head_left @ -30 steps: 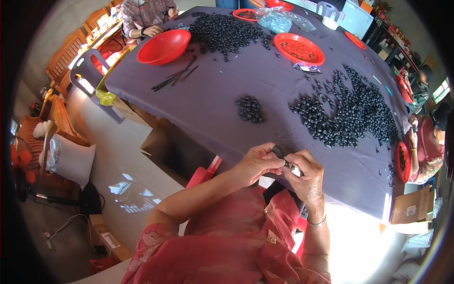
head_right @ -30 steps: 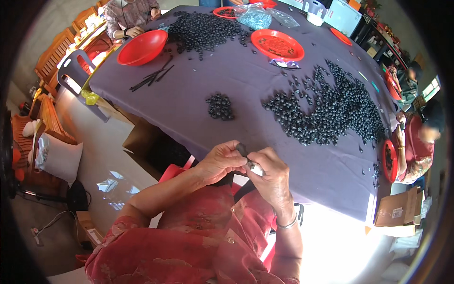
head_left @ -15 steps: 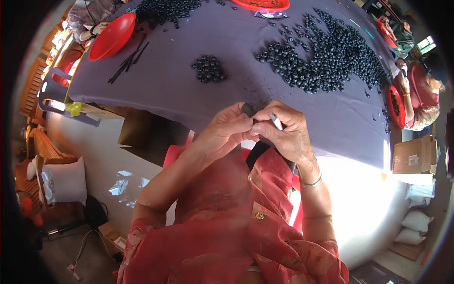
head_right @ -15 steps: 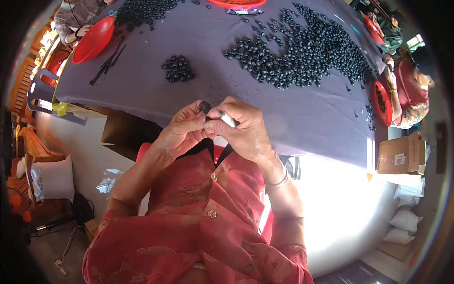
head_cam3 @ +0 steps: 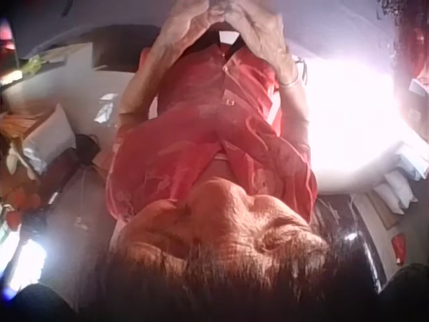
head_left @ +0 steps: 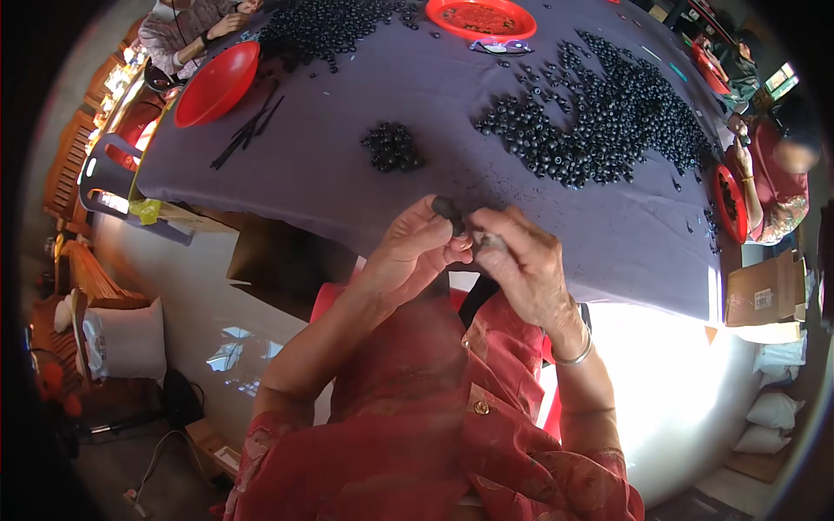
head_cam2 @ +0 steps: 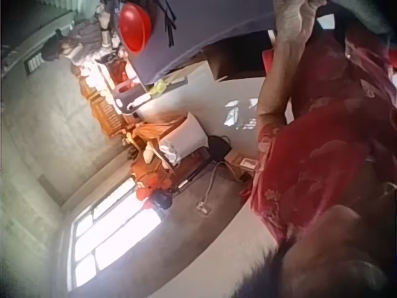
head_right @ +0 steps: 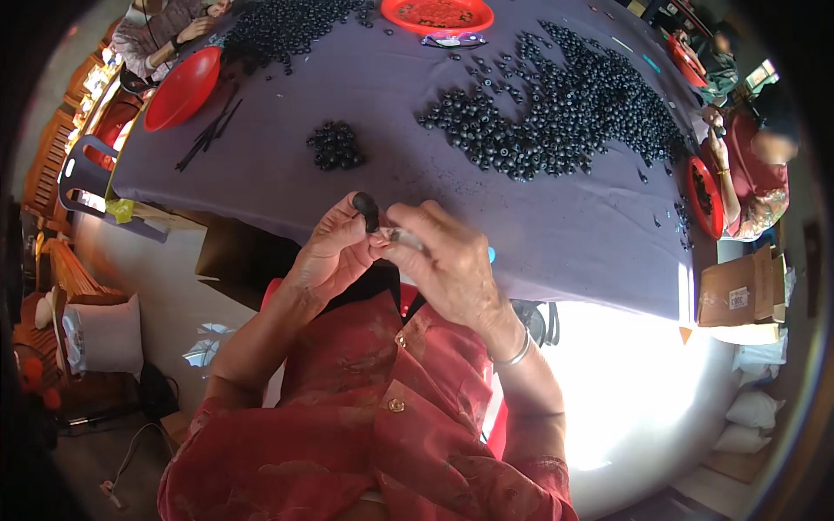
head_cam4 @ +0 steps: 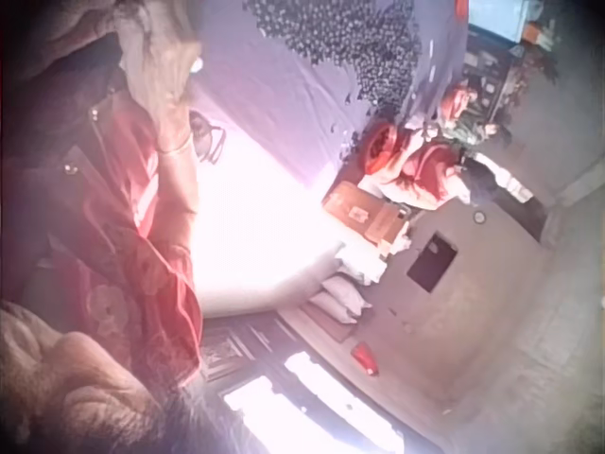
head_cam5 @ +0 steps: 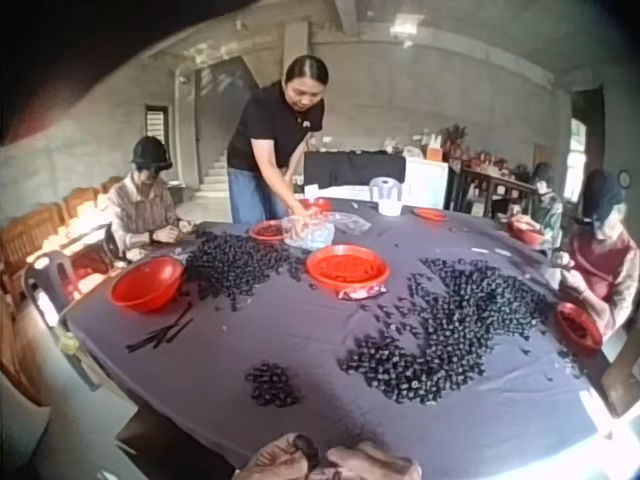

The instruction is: Sorting and inspecting small black plastic components at a large communal table.

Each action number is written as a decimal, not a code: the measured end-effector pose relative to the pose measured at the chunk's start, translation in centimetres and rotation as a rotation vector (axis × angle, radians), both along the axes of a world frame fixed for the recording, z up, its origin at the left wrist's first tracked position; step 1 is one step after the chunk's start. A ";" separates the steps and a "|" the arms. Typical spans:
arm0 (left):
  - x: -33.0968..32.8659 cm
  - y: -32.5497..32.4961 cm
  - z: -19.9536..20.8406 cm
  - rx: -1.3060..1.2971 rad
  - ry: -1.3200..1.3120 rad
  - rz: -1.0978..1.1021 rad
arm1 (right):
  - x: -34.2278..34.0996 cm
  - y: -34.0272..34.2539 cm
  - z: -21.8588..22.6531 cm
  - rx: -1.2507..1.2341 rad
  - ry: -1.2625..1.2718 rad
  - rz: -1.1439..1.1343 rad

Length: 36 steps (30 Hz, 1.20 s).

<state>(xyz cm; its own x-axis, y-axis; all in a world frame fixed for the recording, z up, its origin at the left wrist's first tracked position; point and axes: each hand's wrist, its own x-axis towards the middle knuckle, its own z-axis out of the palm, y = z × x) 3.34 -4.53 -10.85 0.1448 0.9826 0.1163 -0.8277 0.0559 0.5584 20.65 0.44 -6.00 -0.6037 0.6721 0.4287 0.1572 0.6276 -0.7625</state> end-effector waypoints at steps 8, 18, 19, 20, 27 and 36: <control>0.3 0.2 0.7 0.014 -0.002 0.049 | -0.5 0.0 -0.6 0.345 -0.071 -0.066; 0.2 0.2 -0.3 -0.012 -0.011 0.053 | -0.4 0.2 -1.1 0.152 -0.047 -0.021; 0.2 0.3 -0.4 -0.013 -0.013 0.054 | -0.5 0.3 -1.3 0.101 -0.032 -0.014; 0.3 0.4 -0.4 -0.017 -0.005 0.085 | -0.6 0.4 -1.4 0.049 -0.017 -0.008; 1.8 0.1 0.0 -0.067 0.090 0.007 | -0.1 3.3 -3.0 -0.232 0.052 -0.248; 1.3 0.5 -0.6 -0.178 0.089 -0.016 | -1.1 0.3 -0.9 -0.448 0.177 0.081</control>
